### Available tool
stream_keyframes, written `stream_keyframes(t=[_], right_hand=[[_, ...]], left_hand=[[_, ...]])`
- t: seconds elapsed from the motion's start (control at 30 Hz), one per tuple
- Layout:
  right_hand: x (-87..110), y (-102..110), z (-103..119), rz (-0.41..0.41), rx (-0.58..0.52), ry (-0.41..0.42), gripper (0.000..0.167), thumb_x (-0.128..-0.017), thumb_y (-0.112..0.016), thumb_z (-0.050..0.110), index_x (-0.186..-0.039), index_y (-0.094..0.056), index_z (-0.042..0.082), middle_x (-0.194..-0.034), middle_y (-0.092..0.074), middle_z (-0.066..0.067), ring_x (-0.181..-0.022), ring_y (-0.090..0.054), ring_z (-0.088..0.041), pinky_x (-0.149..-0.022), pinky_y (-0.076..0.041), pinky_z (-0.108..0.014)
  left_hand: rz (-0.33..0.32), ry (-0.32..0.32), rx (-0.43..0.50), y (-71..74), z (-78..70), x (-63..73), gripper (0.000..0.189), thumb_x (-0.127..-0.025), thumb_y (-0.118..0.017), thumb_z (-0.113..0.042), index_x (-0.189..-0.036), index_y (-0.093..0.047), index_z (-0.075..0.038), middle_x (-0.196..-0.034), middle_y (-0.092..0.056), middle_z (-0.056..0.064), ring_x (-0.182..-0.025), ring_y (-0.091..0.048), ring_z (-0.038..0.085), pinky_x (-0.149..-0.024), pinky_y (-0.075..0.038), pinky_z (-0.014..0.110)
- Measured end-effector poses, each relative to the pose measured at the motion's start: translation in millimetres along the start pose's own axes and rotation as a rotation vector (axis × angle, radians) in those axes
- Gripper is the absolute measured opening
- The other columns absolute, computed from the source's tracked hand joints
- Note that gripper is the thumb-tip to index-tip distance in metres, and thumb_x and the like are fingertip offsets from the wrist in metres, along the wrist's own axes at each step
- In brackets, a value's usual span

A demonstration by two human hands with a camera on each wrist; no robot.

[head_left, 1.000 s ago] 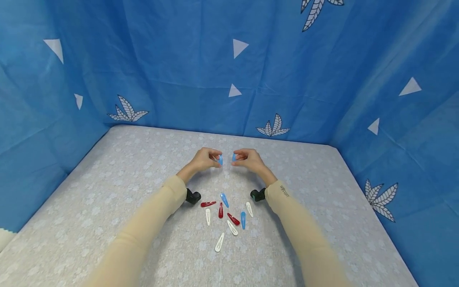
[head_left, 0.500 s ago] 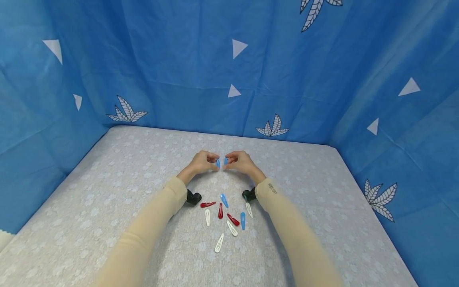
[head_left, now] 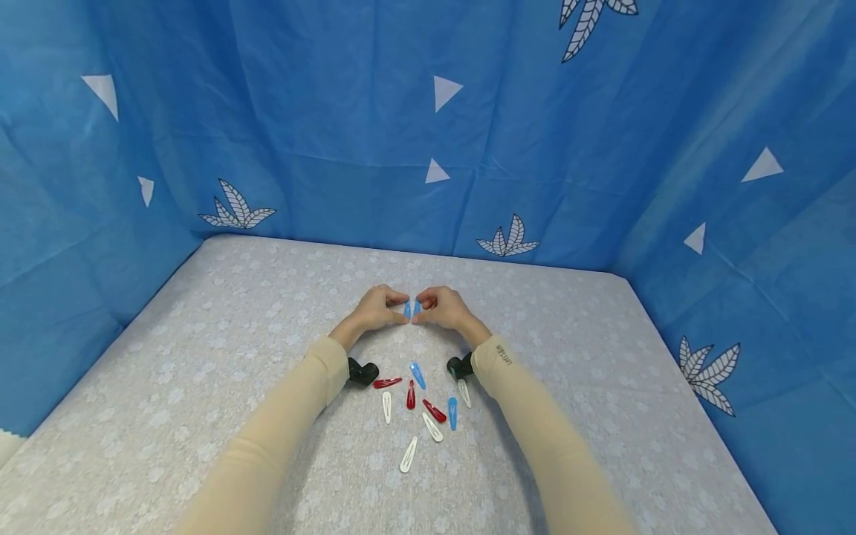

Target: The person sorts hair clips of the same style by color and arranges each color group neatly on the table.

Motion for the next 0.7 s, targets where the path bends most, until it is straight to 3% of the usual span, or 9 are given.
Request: stream_keyframes(t=[0.4,0.7], right_hand=[[2.3,2,0,0.045,0.000,0.004,0.052,-0.078,-0.083,0.021,-0.124,-0.065,0.004,-0.100,-0.064,-0.008,-0.085,-0.055,-0.018,-0.071,-0.046,-0.026],[10.7,13,-2,0.085,-0.024,0.003,0.056,-0.079,-0.082,0.021,-0.129,-0.062,0.005,-0.114,-0.067,-0.011,-0.103,-0.061,-0.023,-0.091,-0.051,-0.036]], left_hand=[[-0.010,-0.016,-0.039,-3.5,3.0,-1.9,0.060,-0.081,-0.080,-0.018,-0.135,-0.058,-0.003,-0.117,-0.059,0.015,-0.111,-0.054,0.030,-0.098,-0.046,0.043],[-0.062,-0.049,0.040,-0.4,5.9,1.7,0.056,-0.080,-0.080,-0.018,-0.131,-0.061,-0.003,-0.123,-0.060,0.015,-0.113,-0.054,0.030,-0.100,-0.044,0.044]])
Point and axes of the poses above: each hand's wrist, its own x-axis away from the middle knuckle, its own y-axis out of the back of the hand, z = x × y, the point moved 5 cm from there along -x, towards the middle knuckle
